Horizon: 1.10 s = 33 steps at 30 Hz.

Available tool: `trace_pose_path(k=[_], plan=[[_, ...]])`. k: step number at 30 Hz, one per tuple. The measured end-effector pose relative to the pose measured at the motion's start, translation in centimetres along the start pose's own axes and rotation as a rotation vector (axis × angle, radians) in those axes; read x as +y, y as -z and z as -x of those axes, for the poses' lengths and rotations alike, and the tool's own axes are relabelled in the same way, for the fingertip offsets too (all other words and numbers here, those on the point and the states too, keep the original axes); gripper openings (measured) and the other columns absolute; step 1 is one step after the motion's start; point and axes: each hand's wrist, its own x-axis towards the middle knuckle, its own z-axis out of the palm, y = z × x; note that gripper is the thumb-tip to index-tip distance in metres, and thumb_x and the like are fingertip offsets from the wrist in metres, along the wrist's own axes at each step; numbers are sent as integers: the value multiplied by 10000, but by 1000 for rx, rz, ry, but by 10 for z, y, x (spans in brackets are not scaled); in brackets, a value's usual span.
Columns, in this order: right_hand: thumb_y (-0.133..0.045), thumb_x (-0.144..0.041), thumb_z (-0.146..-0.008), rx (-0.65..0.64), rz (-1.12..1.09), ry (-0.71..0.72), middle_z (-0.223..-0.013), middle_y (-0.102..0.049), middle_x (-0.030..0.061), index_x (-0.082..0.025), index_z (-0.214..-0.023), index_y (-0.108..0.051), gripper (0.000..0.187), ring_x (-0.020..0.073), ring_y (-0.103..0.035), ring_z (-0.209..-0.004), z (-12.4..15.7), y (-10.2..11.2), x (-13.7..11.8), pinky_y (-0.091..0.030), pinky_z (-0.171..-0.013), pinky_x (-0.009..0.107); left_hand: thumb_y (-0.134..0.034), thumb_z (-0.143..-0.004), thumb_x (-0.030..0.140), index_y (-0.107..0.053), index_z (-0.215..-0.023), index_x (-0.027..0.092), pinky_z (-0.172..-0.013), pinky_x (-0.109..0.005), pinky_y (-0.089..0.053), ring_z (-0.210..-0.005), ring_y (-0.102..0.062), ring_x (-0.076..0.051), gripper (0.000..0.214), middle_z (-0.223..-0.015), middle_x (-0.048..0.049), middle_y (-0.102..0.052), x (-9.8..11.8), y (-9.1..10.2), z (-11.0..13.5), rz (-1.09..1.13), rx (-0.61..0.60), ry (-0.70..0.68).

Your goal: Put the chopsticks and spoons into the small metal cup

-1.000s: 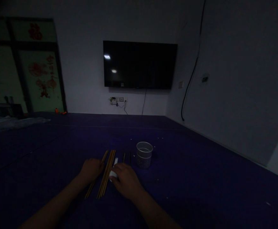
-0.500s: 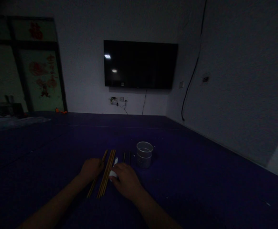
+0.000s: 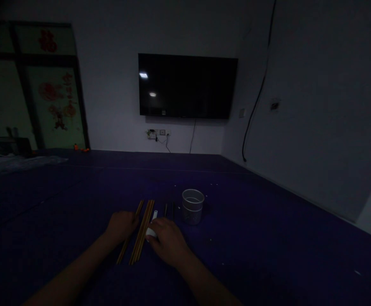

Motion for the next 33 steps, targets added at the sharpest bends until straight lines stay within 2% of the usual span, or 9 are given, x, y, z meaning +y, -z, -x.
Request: trace_pose_path(k=[11, 33], plan=[[-523, -263, -878, -19, 11, -9, -1155, -619, 68, -223, -1122, -603, 259, 197, -557, -1067, 0, 2, -4, -431, -911, 332, -341, -876, 316, -690, -920, 108, -844, -424, -440, -942, -644, -305, 408, -940, -185, -690, 2, 0, 3, 21, 13, -17], [-531, -263, -876, -1, 11, 3, -1147, -623, 68, -215, -1120, -601, 258, 191, -564, -1050, 1, 1, -3, -436, -895, 322, -367, -862, 303, -698, -919, 123, -815, -350, -462, -909, -658, -265, 381, -902, -162, -705, 1, -1, 0, 47, -29, 3]])
